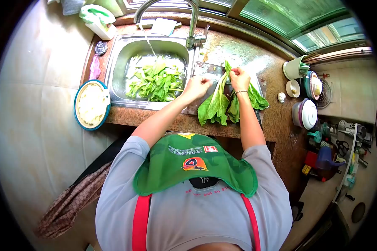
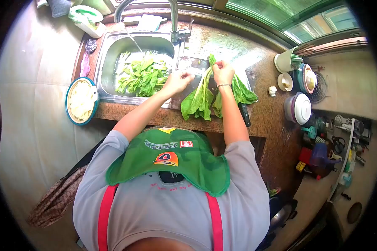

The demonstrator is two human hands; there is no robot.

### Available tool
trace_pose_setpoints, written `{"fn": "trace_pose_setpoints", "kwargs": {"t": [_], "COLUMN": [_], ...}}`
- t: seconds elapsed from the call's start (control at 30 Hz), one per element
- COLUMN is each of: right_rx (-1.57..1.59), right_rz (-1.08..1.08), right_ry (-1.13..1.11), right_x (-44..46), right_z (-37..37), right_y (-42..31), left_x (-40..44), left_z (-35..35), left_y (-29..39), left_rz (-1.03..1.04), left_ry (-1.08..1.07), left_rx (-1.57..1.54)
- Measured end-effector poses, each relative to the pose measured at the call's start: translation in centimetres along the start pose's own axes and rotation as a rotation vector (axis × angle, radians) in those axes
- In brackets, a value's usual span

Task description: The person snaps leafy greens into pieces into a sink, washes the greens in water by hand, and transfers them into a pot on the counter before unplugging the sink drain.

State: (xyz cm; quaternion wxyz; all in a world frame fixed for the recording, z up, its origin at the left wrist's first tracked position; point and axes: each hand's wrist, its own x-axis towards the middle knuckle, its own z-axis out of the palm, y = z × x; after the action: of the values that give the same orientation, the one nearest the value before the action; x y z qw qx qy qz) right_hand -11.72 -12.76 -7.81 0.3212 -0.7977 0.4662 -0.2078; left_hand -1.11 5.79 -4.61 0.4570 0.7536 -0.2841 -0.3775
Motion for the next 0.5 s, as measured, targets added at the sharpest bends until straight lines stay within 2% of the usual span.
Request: {"fn": "trace_pose_setpoints", "kwargs": {"t": [0.03, 0.13, 0.23, 0.27, 0.3, 0.33, 0.4, 0.43, 0.47, 0.5], "right_rx": [0.149, 0.267, 0.281, 0.272, 0.272, 0.273, 0.199, 0.116, -0.01, -0.136], "right_rz": [-0.052, -0.174, -0.311, -0.29, -0.29, -0.197, -0.045, -0.063, -0.049, -0.036], "right_ry": [0.014, -0.181, -0.335, -0.345, -0.34, -0.294, -0.171, -0.08, -0.033, 0.011], "right_x": [-0.8, -4.0, -6.0, -6.2, -6.0, -5.5, -4.6, -4.0, -3.1, -2.1], "right_z": [-0.7, -1.9, -1.8, -1.8, -1.8, -1.7, -2.6, -3.0, -2.7, -2.1], "right_y": [-0.8, -3.9, -5.5, -6.0, -5.7, -5.0, -4.3, -3.5, -1.9, 0.0], "left_x": [0.8, 2.3, 3.5, 3.6, 3.1, 2.0, 2.6, 4.2, 3.2, 1.7], "left_z": [0.4, 0.7, -0.3, -0.7, -2.1, -4.1, -8.2, -10.0, -12.8, -13.9], "left_y": [0.4, 1.4, -0.4, -1.2, -1.0, -0.5, -4.6, -10.5, -10.2, -10.5], "left_rz": [0.004, -0.288, -0.213, -0.099, -0.145, -0.18, 0.005, 0.116, -0.073, -0.105], "left_ry": [-0.007, -0.028, -0.07, -0.045, -0.04, -0.006, 0.117, 0.469, 0.438, 0.625], "left_rx": [0.002, -0.633, -0.682, -0.687, -0.618, -0.451, -0.142, 0.321, 0.743, 0.884]}}
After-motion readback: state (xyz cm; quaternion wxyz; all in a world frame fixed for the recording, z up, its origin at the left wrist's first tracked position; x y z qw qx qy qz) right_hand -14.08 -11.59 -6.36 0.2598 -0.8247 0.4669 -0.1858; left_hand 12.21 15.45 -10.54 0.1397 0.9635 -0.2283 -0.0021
